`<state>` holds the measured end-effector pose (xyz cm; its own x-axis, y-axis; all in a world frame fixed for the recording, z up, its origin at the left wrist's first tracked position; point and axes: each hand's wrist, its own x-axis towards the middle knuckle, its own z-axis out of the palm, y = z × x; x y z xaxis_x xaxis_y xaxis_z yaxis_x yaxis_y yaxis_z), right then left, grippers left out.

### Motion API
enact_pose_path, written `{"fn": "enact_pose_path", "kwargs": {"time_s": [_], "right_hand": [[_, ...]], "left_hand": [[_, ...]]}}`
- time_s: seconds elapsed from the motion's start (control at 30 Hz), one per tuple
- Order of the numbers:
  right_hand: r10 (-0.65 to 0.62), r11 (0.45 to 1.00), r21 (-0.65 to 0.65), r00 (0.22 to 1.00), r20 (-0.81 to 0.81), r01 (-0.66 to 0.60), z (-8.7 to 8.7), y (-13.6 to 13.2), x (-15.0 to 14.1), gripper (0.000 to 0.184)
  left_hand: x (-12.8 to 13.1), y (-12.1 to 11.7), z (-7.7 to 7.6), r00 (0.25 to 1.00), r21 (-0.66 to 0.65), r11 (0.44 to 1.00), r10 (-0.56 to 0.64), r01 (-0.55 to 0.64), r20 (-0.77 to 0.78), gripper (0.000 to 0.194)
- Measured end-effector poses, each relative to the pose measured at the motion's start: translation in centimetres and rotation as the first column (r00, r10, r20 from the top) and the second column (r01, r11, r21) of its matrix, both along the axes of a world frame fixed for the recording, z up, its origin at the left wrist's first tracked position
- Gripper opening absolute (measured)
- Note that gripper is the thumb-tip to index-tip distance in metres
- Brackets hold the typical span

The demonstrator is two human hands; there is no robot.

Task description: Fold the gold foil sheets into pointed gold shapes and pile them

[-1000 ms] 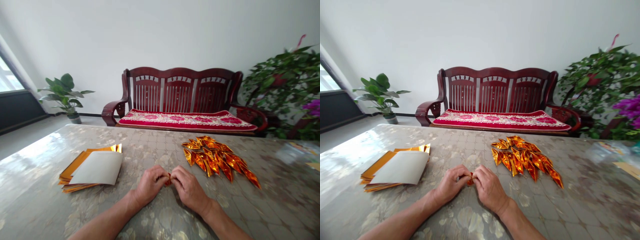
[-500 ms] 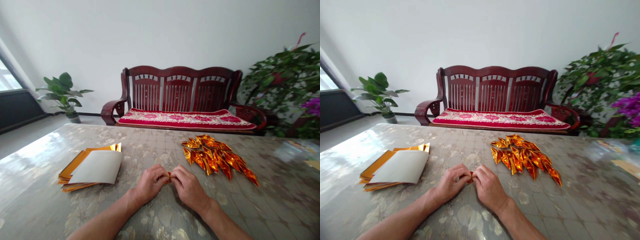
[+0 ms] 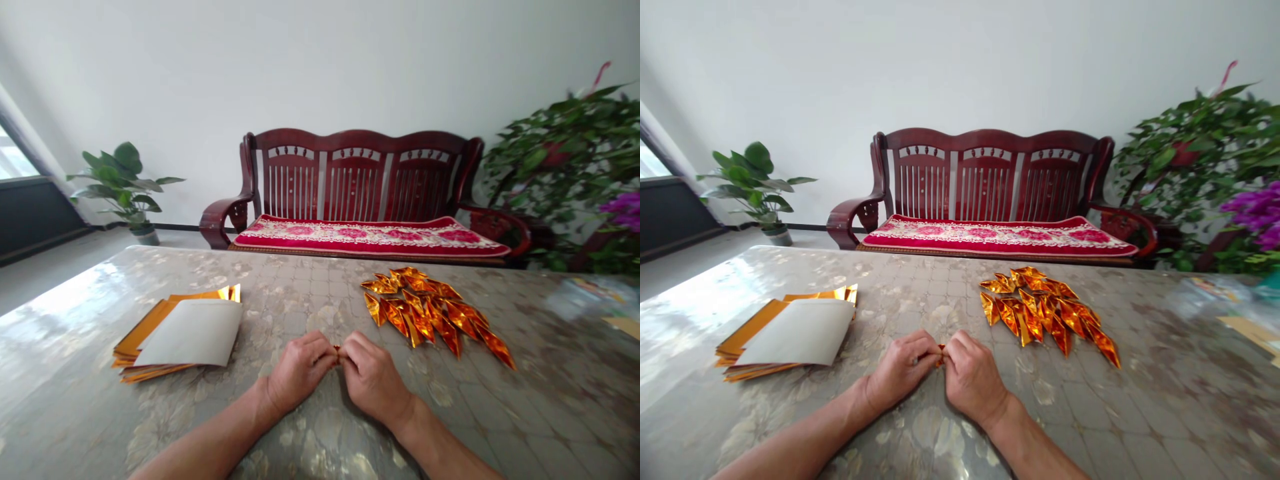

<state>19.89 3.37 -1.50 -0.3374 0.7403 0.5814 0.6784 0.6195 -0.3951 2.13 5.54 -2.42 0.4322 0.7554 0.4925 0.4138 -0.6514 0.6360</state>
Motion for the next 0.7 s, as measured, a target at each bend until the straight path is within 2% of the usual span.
{"fn": "enact_pose_path", "kwargs": {"time_s": [0.17, 0.33, 0.53, 0.7], "right_hand": [[0.010, 0.997, -0.072, 0.999, -0.049, -0.014, 0.45, 0.26, 0.18, 0.020], [0.090, 0.994, -0.045, 0.985, -0.146, -0.098, 0.81, 0.42, 0.70, 0.019], [0.119, 0.993, 0.012, 0.983, -0.142, -0.118, 0.45, 0.53, 0.83, 0.019], [0.131, 0.991, 0.058, 0.985, -0.115, -0.125, 0.37, 0.45, 0.76, 0.021]], "left_hand": [[-0.33, 0.34, 0.55, 0.995, -0.153, 0.988, 0.039, -0.025, 0.088, 0.014], [-0.71, 0.49, 0.61, 0.981, -0.253, 0.965, -0.016, 0.065, 0.192, 0.013], [-0.70, 0.77, -0.04, 0.976, -0.250, 0.967, 0.101, -0.050, 0.195, 0.005], [-0.80, 0.58, 0.03, 0.984, -0.203, 0.978, 0.081, -0.047, 0.159, 0.010]]}}
